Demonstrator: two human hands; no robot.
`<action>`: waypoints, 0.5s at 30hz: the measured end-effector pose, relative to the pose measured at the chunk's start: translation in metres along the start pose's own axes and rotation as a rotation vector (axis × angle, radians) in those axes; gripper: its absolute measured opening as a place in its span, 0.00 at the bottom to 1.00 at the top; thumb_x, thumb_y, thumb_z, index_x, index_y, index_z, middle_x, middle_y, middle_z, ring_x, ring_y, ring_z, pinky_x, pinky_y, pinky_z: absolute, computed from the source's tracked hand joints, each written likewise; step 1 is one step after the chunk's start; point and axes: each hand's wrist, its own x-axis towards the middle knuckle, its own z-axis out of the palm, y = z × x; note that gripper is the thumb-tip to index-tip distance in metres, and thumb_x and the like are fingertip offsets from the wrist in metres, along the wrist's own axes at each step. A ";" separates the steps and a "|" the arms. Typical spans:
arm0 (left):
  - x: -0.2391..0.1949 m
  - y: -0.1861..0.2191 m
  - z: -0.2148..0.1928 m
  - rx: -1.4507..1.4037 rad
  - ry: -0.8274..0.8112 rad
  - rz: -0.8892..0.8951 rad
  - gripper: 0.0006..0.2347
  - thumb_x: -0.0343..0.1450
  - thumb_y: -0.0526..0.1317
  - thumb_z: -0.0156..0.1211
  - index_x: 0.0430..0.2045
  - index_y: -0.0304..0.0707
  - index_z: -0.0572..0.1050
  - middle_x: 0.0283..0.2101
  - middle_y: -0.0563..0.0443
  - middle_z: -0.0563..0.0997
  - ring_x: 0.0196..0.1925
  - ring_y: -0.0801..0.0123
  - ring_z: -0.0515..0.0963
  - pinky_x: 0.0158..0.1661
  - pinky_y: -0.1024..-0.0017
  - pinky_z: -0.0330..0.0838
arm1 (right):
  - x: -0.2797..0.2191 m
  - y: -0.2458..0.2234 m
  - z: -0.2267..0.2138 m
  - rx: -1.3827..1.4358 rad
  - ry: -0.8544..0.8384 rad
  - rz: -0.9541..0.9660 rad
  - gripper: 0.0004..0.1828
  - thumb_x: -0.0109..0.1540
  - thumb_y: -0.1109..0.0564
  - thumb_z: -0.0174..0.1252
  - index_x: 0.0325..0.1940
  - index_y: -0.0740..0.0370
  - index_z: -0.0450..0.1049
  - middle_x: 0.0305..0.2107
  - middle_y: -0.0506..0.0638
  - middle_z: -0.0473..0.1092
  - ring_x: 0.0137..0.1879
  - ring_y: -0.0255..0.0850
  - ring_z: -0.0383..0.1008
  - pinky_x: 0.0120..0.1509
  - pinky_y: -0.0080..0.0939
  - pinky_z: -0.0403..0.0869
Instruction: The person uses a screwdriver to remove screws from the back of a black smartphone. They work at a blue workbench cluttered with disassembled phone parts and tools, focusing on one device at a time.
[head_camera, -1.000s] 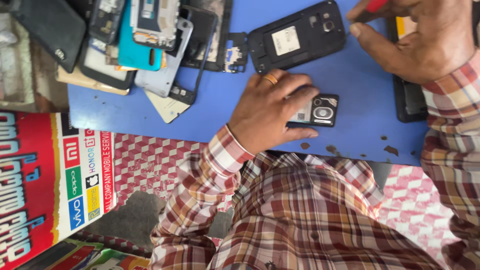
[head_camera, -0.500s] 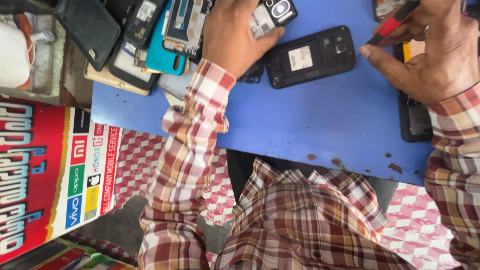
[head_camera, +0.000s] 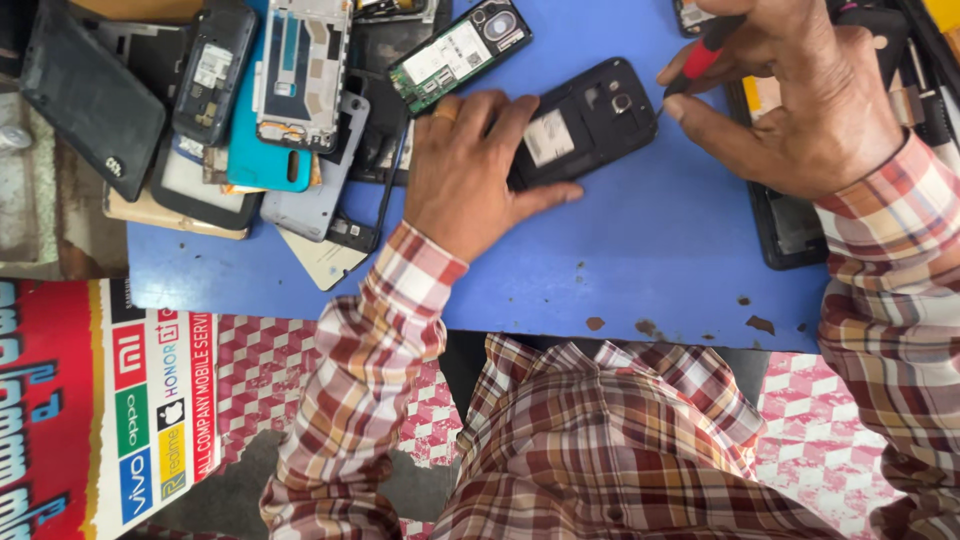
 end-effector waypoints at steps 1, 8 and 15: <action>0.000 0.006 0.001 -0.011 -0.066 -0.028 0.40 0.60 0.73 0.67 0.53 0.35 0.76 0.47 0.45 0.76 0.47 0.53 0.74 0.46 0.54 0.65 | 0.001 -0.001 -0.001 -0.023 0.002 0.008 0.39 0.68 0.64 0.72 0.72 0.64 0.52 0.43 0.56 0.78 0.49 0.46 0.83 0.49 0.40 0.81; -0.026 0.046 -0.007 -0.085 -0.045 0.000 0.49 0.53 0.78 0.65 0.57 0.33 0.73 0.53 0.44 0.72 0.51 0.52 0.72 0.49 0.53 0.66 | -0.001 0.000 -0.003 -0.113 -0.009 0.064 0.45 0.60 0.58 0.76 0.72 0.67 0.53 0.41 0.61 0.78 0.41 0.49 0.82 0.39 0.41 0.78; -0.028 0.043 -0.006 -0.123 -0.019 -0.014 0.48 0.53 0.76 0.67 0.58 0.34 0.74 0.55 0.47 0.71 0.51 0.54 0.72 0.50 0.52 0.64 | -0.012 0.014 -0.002 -0.036 -0.051 -0.038 0.36 0.69 0.61 0.66 0.73 0.63 0.50 0.46 0.55 0.74 0.52 0.42 0.82 0.53 0.33 0.80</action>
